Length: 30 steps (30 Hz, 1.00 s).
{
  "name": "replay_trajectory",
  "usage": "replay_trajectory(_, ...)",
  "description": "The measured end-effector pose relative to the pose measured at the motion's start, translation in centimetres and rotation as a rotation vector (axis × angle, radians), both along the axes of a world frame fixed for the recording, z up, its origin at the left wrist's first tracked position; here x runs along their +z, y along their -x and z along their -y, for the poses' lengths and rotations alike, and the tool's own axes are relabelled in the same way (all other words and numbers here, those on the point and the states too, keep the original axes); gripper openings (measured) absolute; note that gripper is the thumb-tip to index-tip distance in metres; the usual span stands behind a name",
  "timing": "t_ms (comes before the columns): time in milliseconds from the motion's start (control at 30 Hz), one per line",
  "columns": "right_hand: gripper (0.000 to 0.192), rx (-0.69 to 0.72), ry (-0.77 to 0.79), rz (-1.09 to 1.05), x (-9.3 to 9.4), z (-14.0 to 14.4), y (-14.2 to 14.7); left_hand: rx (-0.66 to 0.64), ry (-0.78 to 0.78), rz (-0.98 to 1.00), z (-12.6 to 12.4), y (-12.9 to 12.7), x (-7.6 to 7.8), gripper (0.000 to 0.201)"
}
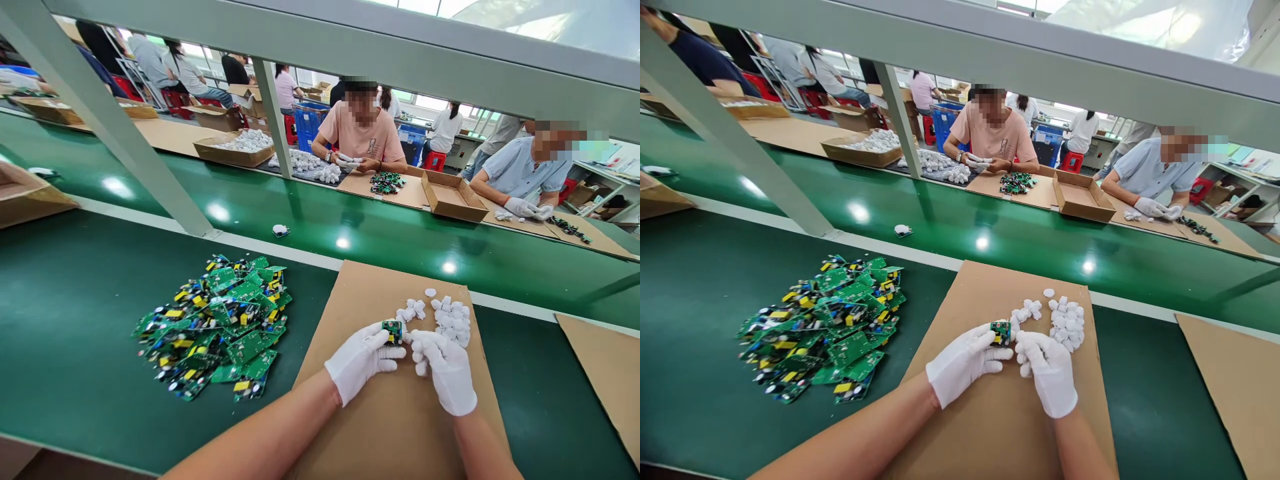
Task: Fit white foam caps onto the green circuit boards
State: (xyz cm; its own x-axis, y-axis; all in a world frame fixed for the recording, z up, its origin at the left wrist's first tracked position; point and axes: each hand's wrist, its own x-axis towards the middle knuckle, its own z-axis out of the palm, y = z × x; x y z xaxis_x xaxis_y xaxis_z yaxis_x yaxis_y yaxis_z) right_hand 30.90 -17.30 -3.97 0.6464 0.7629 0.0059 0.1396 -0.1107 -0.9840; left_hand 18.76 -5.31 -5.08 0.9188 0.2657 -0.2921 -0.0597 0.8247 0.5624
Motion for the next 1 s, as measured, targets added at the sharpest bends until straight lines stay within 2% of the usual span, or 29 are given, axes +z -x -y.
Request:
replay_trajectory(233, 0.035, 0.109, -0.063, 0.150, 0.1, 0.0, 0.3, 0.032, 0.014, -0.048, 0.1, 0.0, 0.3, 0.036)
replay_trajectory(400, 0.012, 0.038, -0.123, 0.302, 0.9, -0.6, 1.1, 0.020, -0.037, -0.027, 0.3, -0.1, 0.2, 0.039)
replay_trajectory(600, 0.012, 0.070, -0.038, 0.387, 0.3, -0.3, 0.8, 0.083, -0.259, -0.093, 0.5, -0.1, 0.3, 0.044)
replay_trajectory(733, 0.014, 0.072, -0.051, 0.575, -0.1, -0.5, 0.8, 0.120, -0.416, -0.088, 1.0, -0.2, 0.4, 0.047)
replay_trajectory(867, 0.017, 0.054, -0.093, 0.693, -0.6, -0.9, 1.1, 0.134, -0.489, 0.006, 1.3, -0.1, 0.7, 0.047)
replay_trajectory(1000, 0.020, 0.021, -0.081, 0.728, -0.9, -1.0, 1.0, 0.168, -0.523, 0.002, 1.2, 0.1, 1.0, 0.046)
